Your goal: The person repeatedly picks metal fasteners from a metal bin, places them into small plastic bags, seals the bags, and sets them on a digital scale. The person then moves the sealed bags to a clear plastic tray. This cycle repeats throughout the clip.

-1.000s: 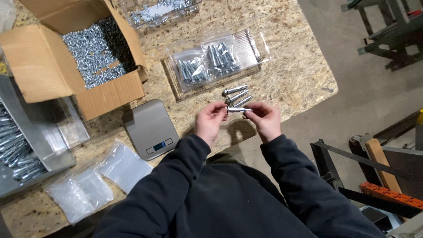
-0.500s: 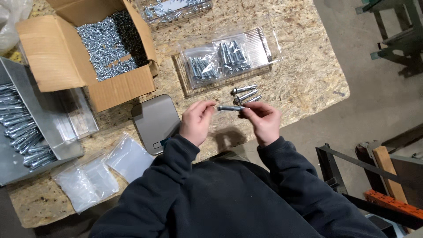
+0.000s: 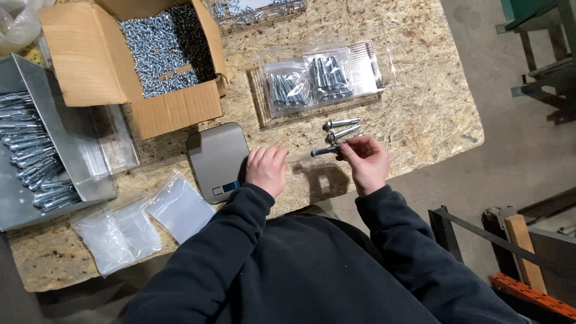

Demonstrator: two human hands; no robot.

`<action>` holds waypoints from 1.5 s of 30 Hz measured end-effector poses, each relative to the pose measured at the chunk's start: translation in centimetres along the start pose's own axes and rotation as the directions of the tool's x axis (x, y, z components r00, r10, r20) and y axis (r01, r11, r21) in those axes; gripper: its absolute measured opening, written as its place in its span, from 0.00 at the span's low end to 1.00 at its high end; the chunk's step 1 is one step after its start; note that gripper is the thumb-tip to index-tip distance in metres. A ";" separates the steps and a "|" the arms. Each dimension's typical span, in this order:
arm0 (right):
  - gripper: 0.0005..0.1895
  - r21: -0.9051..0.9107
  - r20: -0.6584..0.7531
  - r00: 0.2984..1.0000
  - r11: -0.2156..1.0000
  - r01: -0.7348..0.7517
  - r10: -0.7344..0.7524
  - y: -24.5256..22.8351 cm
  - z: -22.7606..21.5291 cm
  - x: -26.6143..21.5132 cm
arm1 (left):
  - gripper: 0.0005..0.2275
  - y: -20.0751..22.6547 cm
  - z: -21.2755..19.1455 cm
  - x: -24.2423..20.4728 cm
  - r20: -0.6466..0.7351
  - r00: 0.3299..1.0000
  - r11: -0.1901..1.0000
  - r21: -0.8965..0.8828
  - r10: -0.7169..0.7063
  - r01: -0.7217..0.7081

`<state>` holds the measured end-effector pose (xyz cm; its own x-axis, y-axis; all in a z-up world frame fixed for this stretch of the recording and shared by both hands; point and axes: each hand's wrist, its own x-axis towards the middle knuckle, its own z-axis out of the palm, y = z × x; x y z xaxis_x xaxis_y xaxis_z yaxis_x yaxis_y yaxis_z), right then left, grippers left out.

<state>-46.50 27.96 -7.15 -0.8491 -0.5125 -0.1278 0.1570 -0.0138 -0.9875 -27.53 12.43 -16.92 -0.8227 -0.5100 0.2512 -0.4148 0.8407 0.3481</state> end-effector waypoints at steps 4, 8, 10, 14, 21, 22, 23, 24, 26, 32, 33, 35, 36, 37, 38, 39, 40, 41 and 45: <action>0.12 0.004 -0.003 1.000 1.000 -0.017 0.017 1.1 0.0 0.2 | 0.15 0.1 0.4 -0.1 -0.037 0.999 0.999 0.001 0.036 -0.036; 0.13 0.019 -0.011 1.000 0.999 -0.026 0.026 1.5 0.0 0.4 | 0.07 -0.1 1.2 0.1 -0.057 0.996 0.997 -0.029 0.070 -0.072; 0.13 0.026 -0.014 1.000 0.999 -0.027 0.027 1.3 0.1 0.5 | 0.05 0.0 1.6 0.3 -0.060 0.995 0.996 -0.049 0.074 -0.077; 0.13 0.001 -0.011 1.000 1.000 -0.016 0.016 0.9 0.7 0.6 | 0.07 0.0 1.4 0.7 -0.015 1.000 0.995 -0.099 0.024 -0.026; 0.12 -0.023 0.064 0.997 0.998 0.050 -0.048 0.2 2.3 1.1 | 0.05 -0.2 -1.0 2.1 0.007 0.994 0.981 -0.161 0.108 -0.106; 0.12 -0.022 0.064 0.997 0.999 0.048 -0.046 0.4 2.3 1.2 | 0.05 0.2 -2.3 2.5 0.009 0.994 0.982 -0.160 0.108 -0.105; 0.12 -0.031 0.109 0.992 0.997 0.068 -0.064 0.5 2.4 1.5 | 0.06 0.6 -3.6 3.0 0.025 0.993 0.979 -0.174 0.115 -0.109; 0.12 -0.040 0.154 0.985 0.995 0.089 -0.082 0.6 2.5 1.7 | 0.07 1.0 -4.9 3.6 0.041 0.992 0.976 -0.188 0.123 -0.114; 0.12 -0.073 0.178 0.980 0.992 0.103 -0.089 0.5 2.8 1.6 | 0.07 0.5 -4.5 3.9 0.054 0.992 0.973 -0.208 0.113 -0.100; 0.12 -0.134 0.228 0.974 0.990 0.037 -0.006 1.6 2.7 2.0 | 0.07 -0.9 -4.4 4.8 0.165 0.984 0.946 -0.325 0.067 -0.010; 0.12 -0.151 0.240 0.971 0.988 0.025 0.012 1.6 2.6 2.1 | 0.06 -1.0 -4.4 5.0 0.184 0.981 0.930 -0.368 0.055 0.017; 0.12 -0.206 0.293 0.956 0.978 0.033 0.030 2.2 2.3 2.3 | 0.05 -0.9 -4.4 5.0 0.229 0.973 0.883 -0.460 0.017 0.092; 0.12 -0.259 0.343 0.938 0.965 0.044 0.050 2.5 2.1 2.5 | 0.03 -0.9 -4.4 5.0 0.276 0.961 0.823 -0.542 -0.015 0.169; 0.12 -0.259 0.342 0.938 0.965 0.044 0.049 2.7 2.1 2.5 | 0.03 -1.0 -4.1 5.1 0.277 0.961 0.823 -0.542 -0.014 0.168; 0.12 -0.297 0.387 0.918 0.954 0.039 0.083 2.9 2.0 2.6 | 0.03 -1.0 -3.8 5.2 0.324 0.945 0.795 -0.559 -0.054 0.236; 0.11 -0.335 0.430 0.895 0.941 0.037 0.118 3.1 1.9 2.7 | 0.02 -1.1 -3.5 5.2 0.371 0.924 0.763 -0.571 -0.091 0.304; 0.11 -0.335 0.428 0.896 0.941 0.036 0.118 3.1 1.9 2.8 | 0.02 -0.8 -4.1 5.4 0.372 0.924 0.762 -0.571 -0.089 0.304; 0.11 -0.410 0.447 0.884 0.910 0.063 0.140 3.1 2.0 3.0 | 0.00 -0.4 -4.7 5.6 0.428 0.894 0.690 -0.609 -0.129 0.391; 0.10 -0.523 0.475 0.858 0.846 0.099 0.193 3.4 1.9 3.0 | 0.03 0.2 -5.3 5.7 0.519 0.834 0.545 -0.653 -0.184 0.526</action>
<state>-47.59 24.72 -10.70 -0.4588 -0.8507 -0.2565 -0.2155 0.3866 -0.8967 -30.28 8.73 -10.60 -0.8120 -0.4858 -0.3236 -0.4055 0.0706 0.9114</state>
